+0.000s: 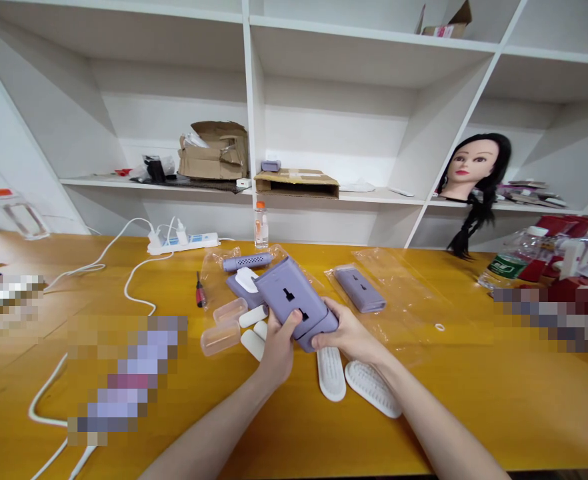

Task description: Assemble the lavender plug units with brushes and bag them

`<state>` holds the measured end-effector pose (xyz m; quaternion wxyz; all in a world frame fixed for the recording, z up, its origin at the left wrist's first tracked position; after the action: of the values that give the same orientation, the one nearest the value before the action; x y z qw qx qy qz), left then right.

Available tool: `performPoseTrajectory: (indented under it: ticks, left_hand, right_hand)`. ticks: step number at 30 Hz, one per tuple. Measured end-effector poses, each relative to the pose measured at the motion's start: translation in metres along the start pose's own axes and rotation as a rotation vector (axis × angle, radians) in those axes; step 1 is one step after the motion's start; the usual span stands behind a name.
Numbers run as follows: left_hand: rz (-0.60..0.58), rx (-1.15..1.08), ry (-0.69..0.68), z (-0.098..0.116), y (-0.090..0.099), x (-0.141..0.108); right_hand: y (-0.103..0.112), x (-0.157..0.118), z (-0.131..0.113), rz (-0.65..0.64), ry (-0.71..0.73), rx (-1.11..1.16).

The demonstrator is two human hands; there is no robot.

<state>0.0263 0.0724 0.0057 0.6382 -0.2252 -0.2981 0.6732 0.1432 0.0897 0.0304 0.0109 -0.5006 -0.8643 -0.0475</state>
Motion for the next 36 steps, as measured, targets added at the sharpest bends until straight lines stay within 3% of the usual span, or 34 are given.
performPoseTrajectory:
  ticks: [9,14,18,24,31,36]
  left_hand:
    - [0.012,-0.009,-0.030,-0.006,0.001,-0.005]
    - [0.072,-0.048,-0.006,0.000,0.002,0.000]
    - [0.155,-0.103,-0.028,0.011,0.005,0.004]
    - [0.121,-0.116,0.054,0.004,0.000,-0.001]
    - [0.156,-0.074,0.076,0.003,0.002,-0.005]
    - [0.037,-0.146,0.065,0.008,-0.003,-0.001]
  right_hand:
    - [-0.012,-0.004,-0.003,-0.013,-0.024,0.142]
    - [-0.013,-0.006,-0.004,0.057,0.027,0.129]
    - [-0.022,-0.010,-0.007,0.158,0.102,-0.026]
    - [-0.028,-0.019,-0.013,0.395,0.141,-0.551]
    - [-0.027,-0.019,-0.009,0.423,0.180,-0.626]
    - [-0.019,-0.020,-0.015,0.444,0.148,-0.589]
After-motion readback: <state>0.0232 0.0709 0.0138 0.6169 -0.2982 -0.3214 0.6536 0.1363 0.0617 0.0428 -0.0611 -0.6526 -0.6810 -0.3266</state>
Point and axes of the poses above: each hand's wrist, its own x-axis towards the middle knuckle, its own y-axis out of the back of the hand, z = x × y, the point moved 6 cm from there along x, towards the middle knuckle, and after that the axes turned 3 degrees about -z, right-handed, at the moved point
